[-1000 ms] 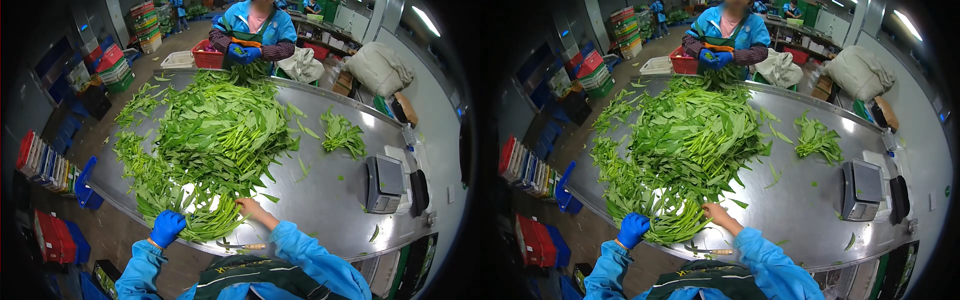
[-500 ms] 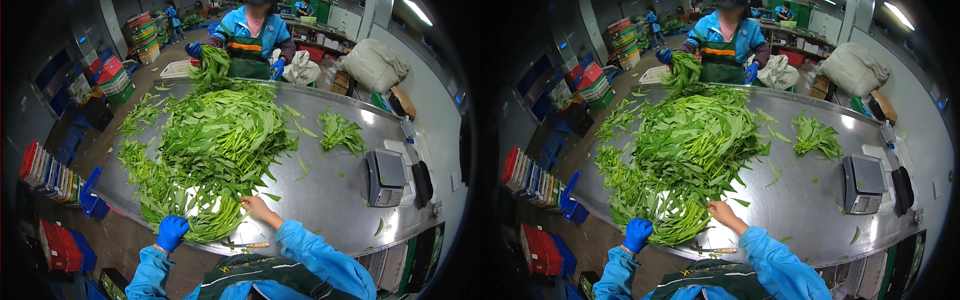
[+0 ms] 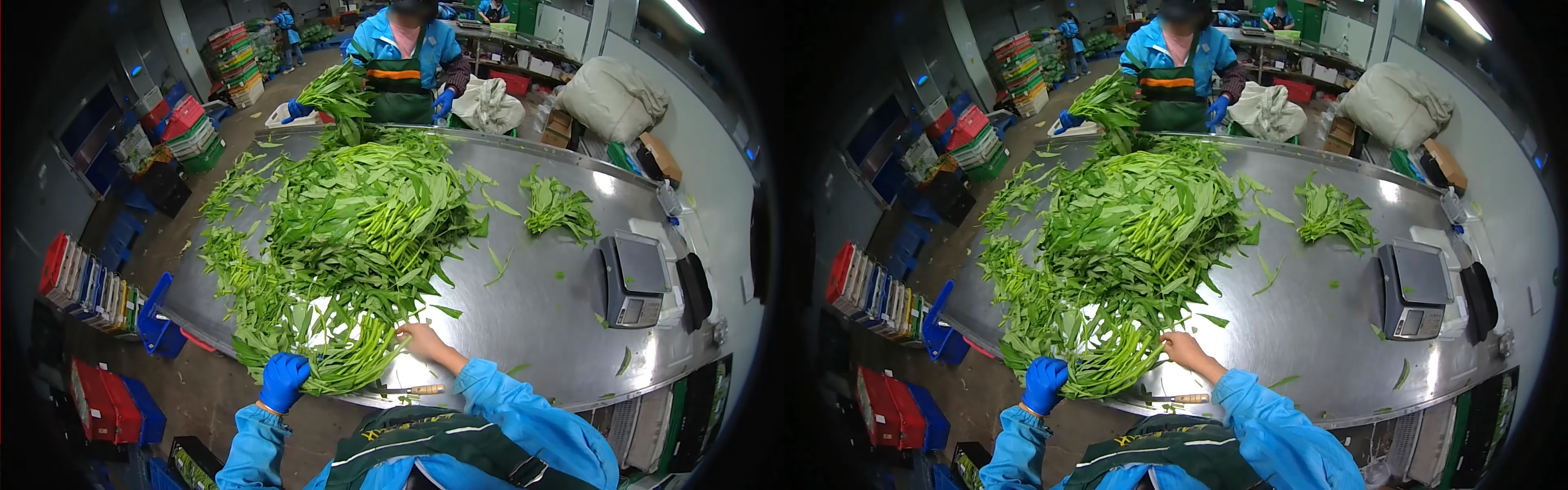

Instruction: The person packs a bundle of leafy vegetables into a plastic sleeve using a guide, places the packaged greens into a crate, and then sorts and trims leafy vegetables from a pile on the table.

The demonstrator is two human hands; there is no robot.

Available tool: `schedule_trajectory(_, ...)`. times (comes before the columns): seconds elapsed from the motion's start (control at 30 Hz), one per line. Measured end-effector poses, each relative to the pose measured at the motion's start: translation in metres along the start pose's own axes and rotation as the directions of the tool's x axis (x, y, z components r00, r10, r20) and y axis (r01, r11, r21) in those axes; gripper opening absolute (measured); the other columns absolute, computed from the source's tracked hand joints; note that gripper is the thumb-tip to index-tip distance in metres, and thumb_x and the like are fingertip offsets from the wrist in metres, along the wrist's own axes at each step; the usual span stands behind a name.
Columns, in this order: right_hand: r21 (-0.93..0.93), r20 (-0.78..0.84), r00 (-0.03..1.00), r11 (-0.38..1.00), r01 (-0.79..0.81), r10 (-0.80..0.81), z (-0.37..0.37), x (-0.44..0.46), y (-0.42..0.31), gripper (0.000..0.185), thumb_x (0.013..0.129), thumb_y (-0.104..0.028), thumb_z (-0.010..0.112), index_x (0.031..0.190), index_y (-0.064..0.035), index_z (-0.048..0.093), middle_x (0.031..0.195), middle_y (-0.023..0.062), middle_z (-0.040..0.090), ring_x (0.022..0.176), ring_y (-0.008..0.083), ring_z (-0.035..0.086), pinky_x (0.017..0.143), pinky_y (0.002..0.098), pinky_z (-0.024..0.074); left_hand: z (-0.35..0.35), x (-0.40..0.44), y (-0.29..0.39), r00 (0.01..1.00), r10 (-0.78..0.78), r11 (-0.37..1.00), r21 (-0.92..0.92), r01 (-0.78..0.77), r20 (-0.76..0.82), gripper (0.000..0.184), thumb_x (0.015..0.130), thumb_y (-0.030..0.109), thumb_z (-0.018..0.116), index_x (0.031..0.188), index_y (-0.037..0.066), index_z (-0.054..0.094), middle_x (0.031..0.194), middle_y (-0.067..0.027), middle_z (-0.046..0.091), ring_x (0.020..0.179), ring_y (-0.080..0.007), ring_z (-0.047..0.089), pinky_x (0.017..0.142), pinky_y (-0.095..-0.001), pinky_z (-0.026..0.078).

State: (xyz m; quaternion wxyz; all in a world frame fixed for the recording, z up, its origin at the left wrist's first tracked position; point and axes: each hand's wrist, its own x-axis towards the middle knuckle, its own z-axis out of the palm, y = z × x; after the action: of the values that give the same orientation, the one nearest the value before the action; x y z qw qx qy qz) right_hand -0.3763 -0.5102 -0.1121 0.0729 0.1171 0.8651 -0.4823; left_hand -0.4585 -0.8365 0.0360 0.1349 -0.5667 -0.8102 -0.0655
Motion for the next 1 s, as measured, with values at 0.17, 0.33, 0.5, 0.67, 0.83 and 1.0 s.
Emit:
schedule_trajectory(0.17,-0.012,0.014,1.0,1.0,-0.011,0.011,0.002,-0.005,-0.001,0.028,0.082,-0.02,0.061,0.106,-0.0054,0.066,0.095,0.0205,0.066,0.088,0.0338,0.064,0.08,0.0381,0.0486,0.003,-0.006,0.004,0.999,-0.032,0.999,-0.003,0.032,0.015,0.041,0.057,0.015,0.07,0.097,0.012,0.059,0.094,-0.0034,0.058,0.086,-0.0251,0.055,0.075,-0.0384,0.043)
schedule_trajectory(0.33,-0.015,-0.076,0.992,0.995,0.096,-0.097,0.007,-0.012,0.002,0.027,0.084,-0.024,0.057,0.101,-0.0058,0.067,0.075,0.0167,0.064,0.07,0.0333,0.061,0.066,0.0408,0.0477,0.002,-0.003,0.008,0.999,-0.051,0.998,-0.033,0.05,-0.005,0.041,0.055,0.014,0.07,0.095,0.012,0.058,0.094,-0.0038,0.058,0.086,-0.0259,0.055,0.075,-0.0386,0.043)
schedule_trajectory(0.5,-0.009,-0.068,0.995,0.997,0.074,-0.074,0.007,-0.015,0.001,0.027,0.085,-0.027,0.057,0.091,-0.0032,0.066,0.074,0.0178,0.064,0.07,0.0354,0.061,0.064,0.0428,0.047,0.011,-0.007,0.005,0.999,-0.045,0.999,-0.023,0.045,0.004,0.043,0.054,0.013,0.07,0.095,0.012,0.058,0.095,-0.0038,0.058,0.087,-0.0264,0.055,0.076,-0.039,0.043)
schedule_trajectory(0.67,-0.025,-0.062,0.994,0.996,0.084,-0.086,0.016,-0.009,0.015,0.026,0.084,-0.028,0.058,0.09,-0.0036,0.066,0.074,0.018,0.064,0.071,0.0361,0.061,0.065,0.0436,0.047,0.014,-0.003,0.005,0.999,-0.032,0.999,-0.03,0.032,0.023,0.043,0.051,0.012,0.071,0.092,0.012,0.057,0.094,-0.0037,0.058,0.087,-0.0266,0.055,0.076,-0.0392,0.043)
schedule_trajectory(0.83,0.008,-0.053,0.997,0.998,0.065,-0.064,0.016,-0.01,0.018,0.023,0.083,-0.026,0.058,0.093,-0.0064,0.067,0.08,0.0175,0.066,0.076,0.0353,0.062,0.068,0.0431,0.0484,0.018,0.0,0.006,1.0,-0.02,0.999,-0.043,0.02,0.013,0.044,0.049,0.011,0.072,0.09,0.011,0.057,0.095,-0.004,0.058,0.088,-0.027,0.055,0.076,-0.0395,0.042)
schedule_trajectory(1.0,-0.028,-0.008,0.997,0.996,0.079,-0.08,0.018,-0.007,0.023,0.023,0.082,-0.023,0.059,0.097,-0.009,0.068,0.087,0.0161,0.067,0.081,0.0338,0.064,0.074,0.0417,0.05,0.021,0.003,0.009,0.999,-0.033,0.997,-0.073,0.035,0.028,0.045,0.048,0.007,0.07,0.091,0.011,0.058,0.097,-0.0048,0.057,0.09,-0.0274,0.054,0.078,-0.0399,0.043)
